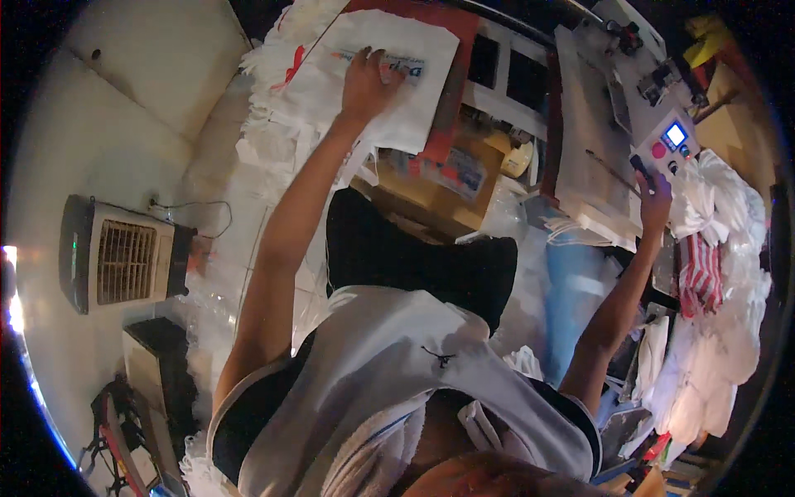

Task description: The person positions white tote bags onto a heat press, aligns a printed transfer sheet on each bag, and presses a button to activate the machine.

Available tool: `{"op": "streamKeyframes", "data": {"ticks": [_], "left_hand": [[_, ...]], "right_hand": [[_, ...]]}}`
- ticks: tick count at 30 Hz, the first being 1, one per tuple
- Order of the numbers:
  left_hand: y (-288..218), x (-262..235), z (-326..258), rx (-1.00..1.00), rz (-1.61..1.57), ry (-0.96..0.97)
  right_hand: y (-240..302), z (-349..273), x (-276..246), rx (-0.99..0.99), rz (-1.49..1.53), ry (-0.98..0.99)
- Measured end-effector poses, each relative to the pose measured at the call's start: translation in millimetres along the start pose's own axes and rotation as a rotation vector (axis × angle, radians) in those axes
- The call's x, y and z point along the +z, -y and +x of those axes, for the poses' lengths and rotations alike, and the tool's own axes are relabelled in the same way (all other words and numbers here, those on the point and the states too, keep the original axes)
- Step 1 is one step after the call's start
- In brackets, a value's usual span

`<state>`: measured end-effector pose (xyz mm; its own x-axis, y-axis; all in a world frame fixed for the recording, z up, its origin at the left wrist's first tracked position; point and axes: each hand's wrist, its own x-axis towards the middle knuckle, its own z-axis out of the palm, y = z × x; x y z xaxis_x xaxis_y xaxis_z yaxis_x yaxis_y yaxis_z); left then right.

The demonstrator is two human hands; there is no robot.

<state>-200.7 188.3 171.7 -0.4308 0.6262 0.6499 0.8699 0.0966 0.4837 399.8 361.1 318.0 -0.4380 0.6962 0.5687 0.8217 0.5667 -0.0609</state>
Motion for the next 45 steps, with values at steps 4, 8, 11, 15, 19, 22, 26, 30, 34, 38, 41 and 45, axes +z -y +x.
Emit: {"op": "streamKeyframes", "data": {"ticks": [4, 8, 11, 15, 19, 22, 26, 30, 34, 38, 41, 45], "left_hand": [[-115.9, -60.5, -104.1, -0.047, -0.223, 0.03], [-159.7, -81.3, -230.4, -0.189, -0.507, 0.37], [-166.5, -72.0, -284.7, -0.181, -0.492, 0.428], [-155.1, -87.3, -254.9, -0.248, -0.483, 0.456], [-147.2, -91.2, -225.0, -0.345, -0.453, 0.386], [-143.1, -80.4, -229.6, -0.307, -0.497, 0.314], [-120.6, -61.7, -260.8, -0.373, -0.508, 0.503], [-80.6, -37.5, -311.4, -0.351, -0.304, 0.592], [-80.4, -33.3, -322.7, -0.404, -0.247, 0.67], [-62.1, -25.2, -324.5, -0.45, -0.334, 0.745], [-45.5, -15.1, -328.3, -0.393, -0.326, 0.739], [-46.5, -10.0, -325.8, -0.346, -0.284, 0.76]], "right_hand": [[-6.1, -14.4, -2.0, -0.043, -0.083, -0.065], [41.7, -5.9, -5.3, -0.078, -0.046, -0.104], [66.0, -1.7, -0.4, -0.165, 0.021, -0.188], [118.0, 12.4, 14.0, -0.06, -0.077, -0.085], [143.4, 30.1, 46.2, -0.184, 0.213, -0.104], [175.7, 43.0, 55.5, -0.252, 0.302, -0.073], [230.3, 55.1, 64.6, -0.281, 0.32, -0.037], [277.3, 59.8, 77.3, -0.236, 0.314, -0.067], [331.6, 66.5, 115.2, -0.185, 0.359, -0.073], [384.0, 74.2, 128.7, -0.215, 0.393, -0.369], [411.2, 80.3, 124.6, -0.197, 0.452, -0.269], [437.8, 90.4, 139.3, -0.181, 0.461, -0.294]]}}
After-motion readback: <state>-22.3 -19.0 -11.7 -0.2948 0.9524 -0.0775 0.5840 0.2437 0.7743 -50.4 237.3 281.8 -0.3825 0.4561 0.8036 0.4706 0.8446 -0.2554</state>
